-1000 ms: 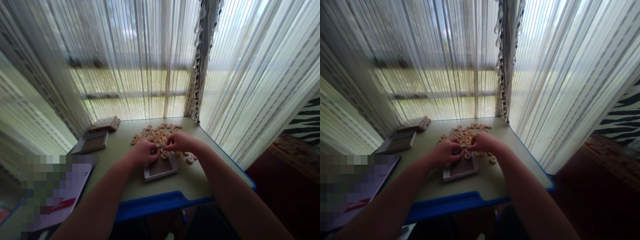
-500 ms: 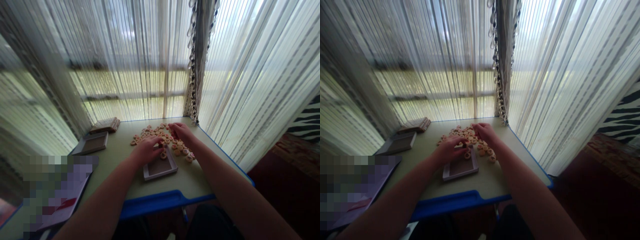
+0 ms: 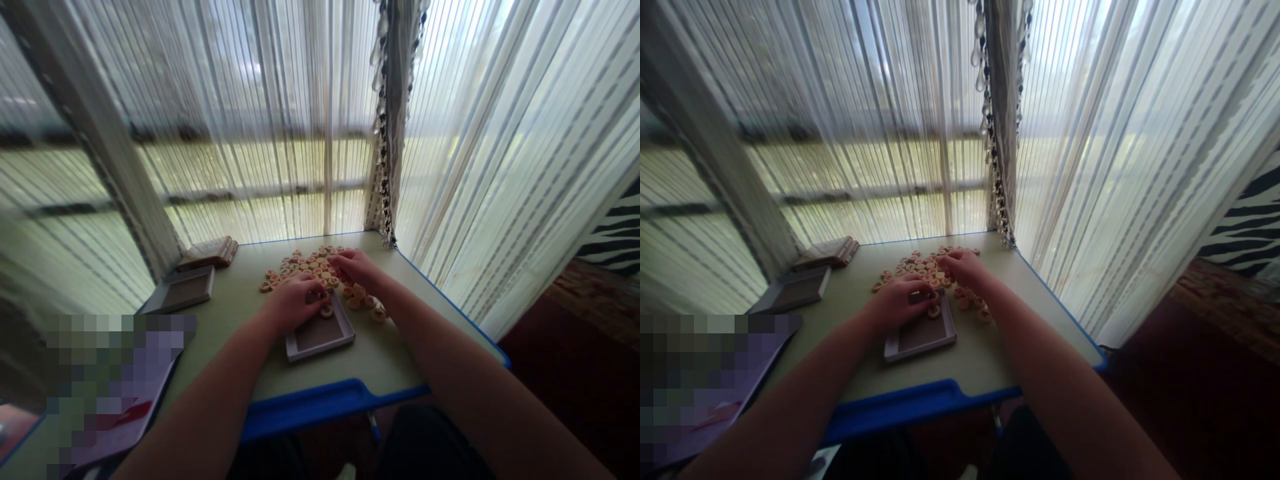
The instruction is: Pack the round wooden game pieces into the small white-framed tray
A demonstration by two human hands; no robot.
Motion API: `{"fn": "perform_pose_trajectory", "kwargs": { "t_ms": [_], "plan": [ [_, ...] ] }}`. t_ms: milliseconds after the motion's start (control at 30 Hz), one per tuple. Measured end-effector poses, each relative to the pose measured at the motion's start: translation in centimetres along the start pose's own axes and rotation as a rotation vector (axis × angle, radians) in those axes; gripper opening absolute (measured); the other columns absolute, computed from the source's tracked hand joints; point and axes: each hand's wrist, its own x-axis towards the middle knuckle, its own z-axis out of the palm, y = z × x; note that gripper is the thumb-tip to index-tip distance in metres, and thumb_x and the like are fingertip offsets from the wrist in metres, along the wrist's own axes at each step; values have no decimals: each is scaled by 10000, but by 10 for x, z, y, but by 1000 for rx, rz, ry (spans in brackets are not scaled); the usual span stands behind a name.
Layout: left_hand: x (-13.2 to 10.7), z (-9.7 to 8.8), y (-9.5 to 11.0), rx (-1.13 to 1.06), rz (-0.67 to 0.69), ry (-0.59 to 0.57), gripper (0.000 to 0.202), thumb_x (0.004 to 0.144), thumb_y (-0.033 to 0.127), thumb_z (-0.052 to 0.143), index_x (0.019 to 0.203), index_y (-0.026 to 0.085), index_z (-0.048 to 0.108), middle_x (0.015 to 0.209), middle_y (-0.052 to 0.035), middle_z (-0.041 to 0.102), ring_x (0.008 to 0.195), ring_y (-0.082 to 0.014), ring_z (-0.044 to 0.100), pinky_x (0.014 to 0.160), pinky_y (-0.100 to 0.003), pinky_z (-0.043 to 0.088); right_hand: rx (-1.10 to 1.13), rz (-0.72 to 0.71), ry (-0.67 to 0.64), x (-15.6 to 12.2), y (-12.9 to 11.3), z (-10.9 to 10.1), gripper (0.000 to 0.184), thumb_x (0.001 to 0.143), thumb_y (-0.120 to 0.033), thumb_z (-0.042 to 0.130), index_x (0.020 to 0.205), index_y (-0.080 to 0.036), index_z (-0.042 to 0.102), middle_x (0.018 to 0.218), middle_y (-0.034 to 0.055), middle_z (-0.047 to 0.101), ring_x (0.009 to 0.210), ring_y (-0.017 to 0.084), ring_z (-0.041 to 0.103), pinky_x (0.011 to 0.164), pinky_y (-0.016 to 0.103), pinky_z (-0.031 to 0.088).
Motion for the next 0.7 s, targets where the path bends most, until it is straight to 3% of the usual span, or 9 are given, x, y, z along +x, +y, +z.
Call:
{"fn": "perform_pose_trajectory", "kwargs": {
  "t_ms": [133,300,700],
  "plan": [
    [-2,0,0,11,-29,14,151,676,258,552,807,202,600,815,-25,580,786,-163,515,728,-291,408,87,44,120,1,2,-2,280,685,-412,562,610,-147,512,446,-48,456,359,42,390,322,162,271],
    [-3,-1,0,-6,-12,-50,67,657,243,538,650,178,531,685,-1,550,675,-134,484,624,-253,385,147,37,103,0,-2,-2,285,696,-422,555,621,-152,501,427,-45,454,343,52,389,310,174,269],
    [-3,0,4,61,43,-88,139,638,276,555,569,170,497,634,0,527,694,-140,478,646,-254,370,119,-27,37,-1,2,1,300,689,-429,560,581,-157,495,419,-54,437,348,46,376,323,171,283]
  ]
}}
